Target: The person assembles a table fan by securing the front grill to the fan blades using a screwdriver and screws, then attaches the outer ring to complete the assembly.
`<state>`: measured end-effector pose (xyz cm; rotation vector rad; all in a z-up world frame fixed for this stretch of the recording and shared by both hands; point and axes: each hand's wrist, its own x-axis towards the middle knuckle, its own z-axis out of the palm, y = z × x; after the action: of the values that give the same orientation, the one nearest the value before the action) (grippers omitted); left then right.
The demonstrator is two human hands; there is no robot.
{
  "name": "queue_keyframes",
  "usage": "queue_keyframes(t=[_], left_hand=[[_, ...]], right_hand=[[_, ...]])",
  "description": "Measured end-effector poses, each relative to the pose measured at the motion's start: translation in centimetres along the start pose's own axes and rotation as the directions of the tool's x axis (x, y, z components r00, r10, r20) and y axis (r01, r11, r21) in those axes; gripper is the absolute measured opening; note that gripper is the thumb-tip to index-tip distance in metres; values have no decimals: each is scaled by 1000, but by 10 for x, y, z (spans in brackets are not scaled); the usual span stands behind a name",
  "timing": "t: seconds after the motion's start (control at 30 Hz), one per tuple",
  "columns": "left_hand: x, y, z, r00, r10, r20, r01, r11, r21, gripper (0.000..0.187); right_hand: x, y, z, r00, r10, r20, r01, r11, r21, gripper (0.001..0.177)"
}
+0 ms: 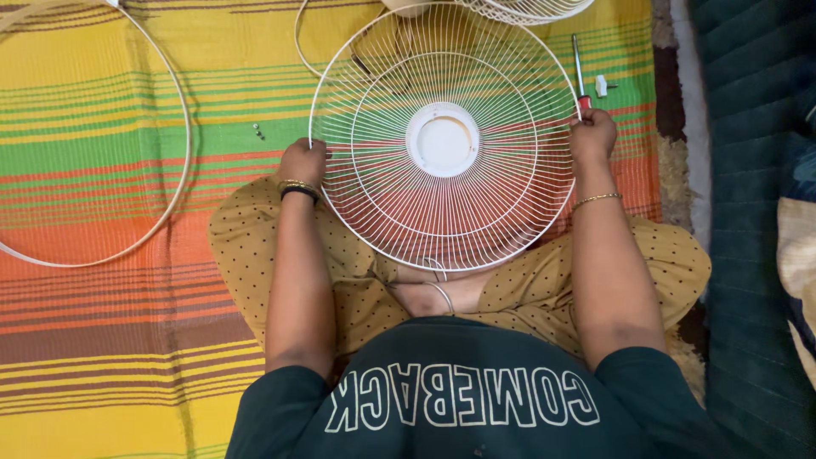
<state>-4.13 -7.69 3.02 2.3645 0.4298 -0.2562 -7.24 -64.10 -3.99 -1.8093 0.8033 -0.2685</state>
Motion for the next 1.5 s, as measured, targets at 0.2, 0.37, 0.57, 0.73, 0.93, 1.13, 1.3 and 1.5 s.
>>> queue_keyframes(t=[0.2,0.37,0.57,0.73,0.93,1.13,1.3,1.5], left_hand=[[-13,17,-8,997,-66,26,62,991,120,35],[-16,21,-10,999,-48,11,47,998,45,32],[-13,24,-13,998,-56,37,55,998,33,32],[-2,16,-7,990,-116,83,110,991,75,37],[7,11,-6,994,-58,94,49,994,93,41],[16,9,-5,994,-6,111,-11,988,151,43],[14,15,-10,993,-15,119,-5,985,173,43],[10,28,-13,985,-93,145,66,981,183,47]], right_hand=[[5,11,4,997,-54,-48,51,996,-67,18],[-15,-20,4,996,-85,32,91,951,-297,25],[-83,-135,21,734,-676,61,542,530,-653,83],[-74,-226,49,322,-920,225,836,165,-523,69],[-47,-274,94,199,-938,283,890,52,-454,40],[-72,-294,136,228,-965,127,806,114,-581,28],[-94,-330,193,416,-906,77,704,267,-658,30],[-128,-343,240,154,-982,107,799,61,-598,25]])
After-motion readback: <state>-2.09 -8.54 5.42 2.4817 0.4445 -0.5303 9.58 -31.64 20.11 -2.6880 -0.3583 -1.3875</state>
